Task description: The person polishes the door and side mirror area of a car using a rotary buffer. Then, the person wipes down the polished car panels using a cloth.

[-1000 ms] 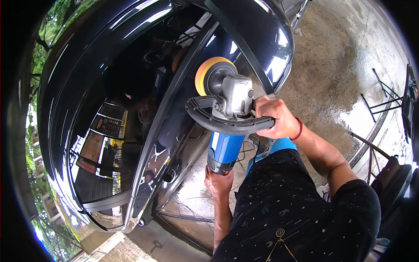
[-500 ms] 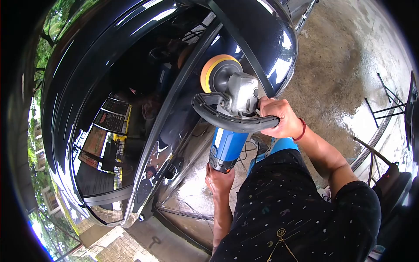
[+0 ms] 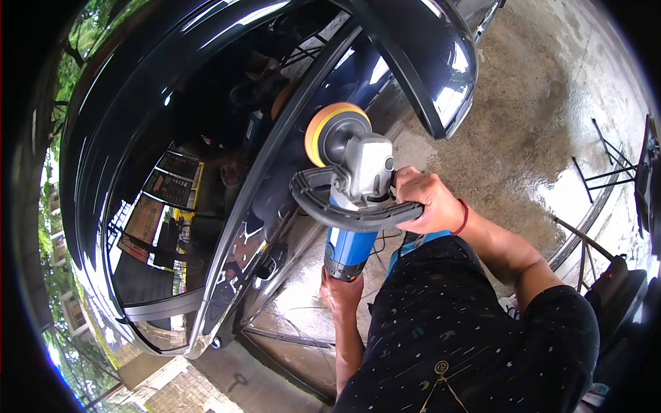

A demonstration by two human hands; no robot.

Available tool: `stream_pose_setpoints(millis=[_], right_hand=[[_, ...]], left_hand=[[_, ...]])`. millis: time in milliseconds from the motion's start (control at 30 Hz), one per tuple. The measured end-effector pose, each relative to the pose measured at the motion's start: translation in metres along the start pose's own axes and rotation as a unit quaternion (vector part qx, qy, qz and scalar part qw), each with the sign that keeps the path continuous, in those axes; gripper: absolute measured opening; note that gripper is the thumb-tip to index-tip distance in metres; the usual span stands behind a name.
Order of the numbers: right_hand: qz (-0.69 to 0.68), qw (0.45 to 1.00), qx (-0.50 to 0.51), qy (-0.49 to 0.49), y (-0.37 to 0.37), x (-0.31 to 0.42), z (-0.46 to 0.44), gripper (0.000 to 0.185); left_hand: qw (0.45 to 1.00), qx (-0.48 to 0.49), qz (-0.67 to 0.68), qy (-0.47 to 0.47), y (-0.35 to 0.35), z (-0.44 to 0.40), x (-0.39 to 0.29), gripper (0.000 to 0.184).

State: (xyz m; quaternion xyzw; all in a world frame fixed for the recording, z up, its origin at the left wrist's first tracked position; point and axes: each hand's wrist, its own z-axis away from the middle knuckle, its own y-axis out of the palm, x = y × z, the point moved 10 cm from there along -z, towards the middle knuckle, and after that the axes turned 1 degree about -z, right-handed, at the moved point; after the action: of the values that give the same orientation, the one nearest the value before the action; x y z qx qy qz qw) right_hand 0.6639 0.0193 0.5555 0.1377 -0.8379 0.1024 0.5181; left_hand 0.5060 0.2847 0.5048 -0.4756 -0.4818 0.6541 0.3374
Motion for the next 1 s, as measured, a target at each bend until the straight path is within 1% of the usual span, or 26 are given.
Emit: stream_pose_setpoints(millis=[67,133,233,267,333,433,467,567,600,667,733,767,833,867,933,967,1000], right_hand=[[0.008,1.0,0.011,0.008,0.015,0.004,0.002,0.018],[0.005,1.0,0.023,0.007,0.031,0.008,0.005,0.018],[0.002,0.999,0.048,-0.003,0.059,0.015,0.006,0.019],[0.0,0.999,0.053,-0.005,0.052,0.009,0.01,0.02],[-0.001,0.997,0.071,-0.006,0.072,0.012,0.015,0.02],[0.008,0.996,0.09,-0.013,0.097,0.017,0.018,0.021],[0.03,0.994,0.105,-0.019,0.111,0.018,0.021,0.024],[0.022,0.992,0.117,-0.036,0.156,0.03,0.022,0.027],[0.036,0.988,0.148,-0.012,0.166,0.029,0.023,0.029],[0.04,0.985,0.165,-0.014,0.185,0.036,0.022,0.029],[0.055,0.982,0.181,-0.018,0.197,0.039,0.019,0.032],[0.056,0.981,0.183,-0.018,0.196,0.044,0.016,0.032],[0.008,0.992,0.123,-0.025,0.175,0.056,0.004,0.033],[0.008,0.992,0.124,-0.024,0.169,0.059,0.001,0.033],[0.019,0.996,0.083,-0.005,0.142,0.057,-0.008,0.035],[0.034,0.997,0.064,-0.027,0.128,0.061,-0.015,0.033],[0.037,0.998,0.053,-0.022,0.116,0.06,-0.019,0.033]], left_hand=[[1.0,0.004,0.004,-0.017,-0.001,0.008,0.013,0.056],[0.999,-0.012,0.02,-0.022,-0.004,0.018,0.027,0.054],[0.999,-0.008,0.033,-0.033,-0.003,0.034,0.055,0.053],[0.999,-0.011,0.029,-0.039,0.007,0.038,0.051,0.053],[0.997,-0.001,0.049,-0.06,0.013,0.05,0.074,0.053],[0.996,-0.013,0.057,-0.065,0.018,0.067,0.097,0.05],[0.996,-0.015,0.059,-0.068,0.018,0.073,0.106,0.05],[0.993,-0.013,0.067,-0.092,0.012,0.09,0.141,0.046],[0.991,-0.021,0.075,-0.107,0.012,0.095,0.145,0.044],[0.988,-0.03,0.085,-0.125,0.005,0.106,0.16,0.043],[0.982,0.007,0.116,-0.146,0.005,0.109,0.168,0.044],[0.982,0.006,0.118,-0.146,0.001,0.109,0.164,0.044],[0.989,-0.001,0.07,-0.132,-0.01,0.105,0.151,0.034],[0.989,0.0,0.071,-0.133,-0.013,0.101,0.143,0.034],[0.988,0.054,0.054,-0.132,-0.006,0.09,0.123,0.032],[0.988,0.056,0.055,-0.132,-0.006,0.084,0.116,0.032],[0.984,0.089,0.04,-0.149,0.001,0.081,0.111,0.04]])
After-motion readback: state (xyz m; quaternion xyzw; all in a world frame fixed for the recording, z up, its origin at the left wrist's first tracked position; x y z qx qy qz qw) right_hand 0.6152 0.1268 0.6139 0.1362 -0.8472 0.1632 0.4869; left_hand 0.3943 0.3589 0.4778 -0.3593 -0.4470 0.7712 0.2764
